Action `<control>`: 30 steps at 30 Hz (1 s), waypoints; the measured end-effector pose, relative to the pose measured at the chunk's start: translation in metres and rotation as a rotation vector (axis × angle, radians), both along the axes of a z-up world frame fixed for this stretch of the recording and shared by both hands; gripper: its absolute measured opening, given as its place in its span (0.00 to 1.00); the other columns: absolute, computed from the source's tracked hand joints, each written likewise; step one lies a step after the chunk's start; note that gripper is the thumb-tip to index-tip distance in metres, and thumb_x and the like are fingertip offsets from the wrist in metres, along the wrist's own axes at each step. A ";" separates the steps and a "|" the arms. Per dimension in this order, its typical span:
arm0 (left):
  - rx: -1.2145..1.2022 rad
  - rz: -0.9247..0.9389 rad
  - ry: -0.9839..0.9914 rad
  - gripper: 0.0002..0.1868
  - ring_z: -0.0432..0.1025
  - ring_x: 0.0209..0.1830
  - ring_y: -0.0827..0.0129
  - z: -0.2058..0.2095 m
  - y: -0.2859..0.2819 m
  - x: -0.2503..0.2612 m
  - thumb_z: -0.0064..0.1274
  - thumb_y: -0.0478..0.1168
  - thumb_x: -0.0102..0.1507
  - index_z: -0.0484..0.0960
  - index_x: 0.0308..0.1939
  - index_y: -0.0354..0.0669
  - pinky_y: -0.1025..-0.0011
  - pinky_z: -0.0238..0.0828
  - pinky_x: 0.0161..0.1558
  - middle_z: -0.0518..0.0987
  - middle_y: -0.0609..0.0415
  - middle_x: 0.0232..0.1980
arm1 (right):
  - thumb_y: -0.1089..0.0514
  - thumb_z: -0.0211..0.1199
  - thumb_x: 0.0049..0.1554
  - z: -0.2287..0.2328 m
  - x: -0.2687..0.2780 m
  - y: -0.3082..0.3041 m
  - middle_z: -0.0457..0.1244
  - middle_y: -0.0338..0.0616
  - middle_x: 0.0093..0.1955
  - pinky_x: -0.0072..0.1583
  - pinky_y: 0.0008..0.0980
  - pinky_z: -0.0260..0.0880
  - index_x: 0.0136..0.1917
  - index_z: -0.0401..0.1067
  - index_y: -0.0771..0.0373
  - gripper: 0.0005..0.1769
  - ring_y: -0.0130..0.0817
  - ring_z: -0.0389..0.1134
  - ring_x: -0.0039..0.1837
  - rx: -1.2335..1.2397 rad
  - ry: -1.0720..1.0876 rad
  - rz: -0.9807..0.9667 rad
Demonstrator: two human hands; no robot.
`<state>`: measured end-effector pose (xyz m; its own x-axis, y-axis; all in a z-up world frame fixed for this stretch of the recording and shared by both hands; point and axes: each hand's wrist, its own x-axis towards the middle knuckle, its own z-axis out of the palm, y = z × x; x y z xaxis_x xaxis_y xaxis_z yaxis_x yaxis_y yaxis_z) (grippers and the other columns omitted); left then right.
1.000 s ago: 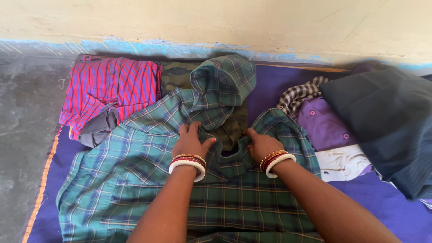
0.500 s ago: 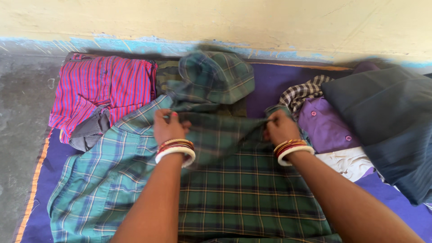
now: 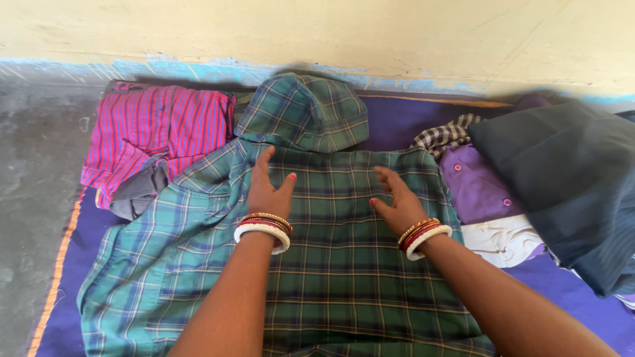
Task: The person folds a green plaid shirt on a purple mat. They smooth the fabric, fold the sleeves inward, fold the bottom up, and then fold the shirt in half to create a compact bundle.
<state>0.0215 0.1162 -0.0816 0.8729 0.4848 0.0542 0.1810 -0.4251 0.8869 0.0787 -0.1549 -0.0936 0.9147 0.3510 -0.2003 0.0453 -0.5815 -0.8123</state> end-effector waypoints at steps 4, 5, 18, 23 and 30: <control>0.075 0.024 0.101 0.26 0.68 0.69 0.51 0.003 0.007 -0.011 0.61 0.40 0.58 0.77 0.62 0.52 0.58 0.66 0.65 0.73 0.47 0.68 | 0.57 0.64 0.57 0.011 -0.018 0.001 0.61 0.43 0.73 0.68 0.43 0.68 0.71 0.65 0.51 0.29 0.43 0.64 0.73 -0.123 0.027 0.159; 0.072 0.012 0.099 0.25 0.68 0.68 0.52 0.005 0.010 -0.014 0.61 0.40 0.59 0.78 0.61 0.52 0.59 0.66 0.65 0.74 0.48 0.67 | 0.56 0.65 0.57 0.013 -0.021 0.001 0.61 0.44 0.72 0.68 0.43 0.68 0.69 0.68 0.52 0.26 0.43 0.65 0.72 -0.151 0.017 0.219; -0.089 -0.088 0.246 0.15 0.79 0.46 0.66 0.062 0.025 -0.071 0.57 0.41 0.61 0.84 0.53 0.51 0.64 0.76 0.50 0.83 0.54 0.50 | 0.55 0.63 0.58 0.043 -0.088 -0.025 0.66 0.42 0.67 0.64 0.40 0.74 0.65 0.72 0.49 0.21 0.39 0.72 0.64 -0.360 0.273 0.527; -0.026 -0.182 0.295 0.15 0.78 0.47 0.68 0.081 0.013 -0.109 0.56 0.42 0.62 0.85 0.53 0.52 0.65 0.74 0.51 0.83 0.58 0.47 | 0.54 0.64 0.57 0.047 -0.121 -0.033 0.67 0.40 0.64 0.64 0.40 0.73 0.63 0.72 0.49 0.20 0.38 0.72 0.62 -0.362 0.276 0.650; 0.009 -0.289 0.409 0.16 0.78 0.52 0.64 0.097 0.001 -0.150 0.55 0.42 0.62 0.84 0.54 0.55 0.63 0.74 0.55 0.83 0.57 0.45 | 0.55 0.69 0.53 0.057 -0.166 -0.041 0.64 0.41 0.70 0.69 0.42 0.66 0.56 0.80 0.46 0.16 0.42 0.64 0.70 -0.349 0.181 0.906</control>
<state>-0.1289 0.1176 0.0159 0.9220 0.2212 -0.3179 0.3872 -0.5166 0.7637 -0.0872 -0.1962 -0.0363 0.2743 0.7980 -0.5367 0.4837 -0.5968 -0.6402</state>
